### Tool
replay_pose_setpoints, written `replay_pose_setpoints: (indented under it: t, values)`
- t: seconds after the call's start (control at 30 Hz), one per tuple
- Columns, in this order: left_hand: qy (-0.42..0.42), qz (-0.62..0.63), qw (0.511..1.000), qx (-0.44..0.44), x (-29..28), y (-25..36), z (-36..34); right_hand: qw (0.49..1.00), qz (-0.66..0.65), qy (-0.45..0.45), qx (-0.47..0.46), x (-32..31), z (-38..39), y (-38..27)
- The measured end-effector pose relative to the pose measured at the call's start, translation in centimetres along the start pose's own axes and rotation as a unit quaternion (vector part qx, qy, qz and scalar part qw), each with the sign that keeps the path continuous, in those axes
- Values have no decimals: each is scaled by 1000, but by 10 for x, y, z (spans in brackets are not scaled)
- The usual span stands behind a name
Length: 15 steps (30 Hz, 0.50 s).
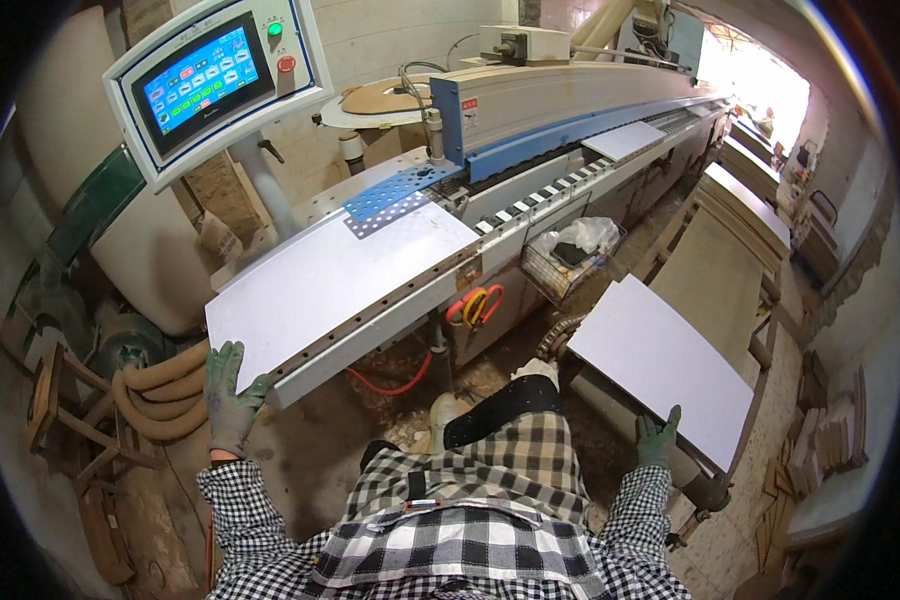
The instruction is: The person repeatedly picks up white rectangular panels and places them onto a conveyor belt feeding a CNC machine. The person handles the panels one at a time, aligning them before they enter the machine.
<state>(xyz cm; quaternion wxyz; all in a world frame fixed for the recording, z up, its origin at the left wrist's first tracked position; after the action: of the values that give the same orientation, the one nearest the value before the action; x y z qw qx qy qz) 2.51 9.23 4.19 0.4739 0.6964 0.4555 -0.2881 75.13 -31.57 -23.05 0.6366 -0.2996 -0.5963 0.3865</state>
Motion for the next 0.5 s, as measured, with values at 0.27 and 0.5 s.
replay_pose_setpoints:
  t: [0.27, 0.5]
  values:
    - [-18, 18, 1000, 18, -8, -7, 3, 999, 1, 39, 38, -5, -1, 8]
    - [3, 37, 999, 6, -17, -31, 13, 999, 11, 34, 30, 7, 12, -2]
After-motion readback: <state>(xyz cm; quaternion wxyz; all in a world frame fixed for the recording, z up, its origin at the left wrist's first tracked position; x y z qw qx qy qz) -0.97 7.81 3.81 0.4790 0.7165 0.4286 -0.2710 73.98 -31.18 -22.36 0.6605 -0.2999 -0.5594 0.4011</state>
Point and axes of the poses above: each hand's wrist, its own z-axis away from the middle knuckle, its own x-axis out of the palm, y = z × x, the point moved 9 cm from there along -z, towards the middle knuckle, and after that the axes turned 14 degrees about -x, right-handed, at the moved point
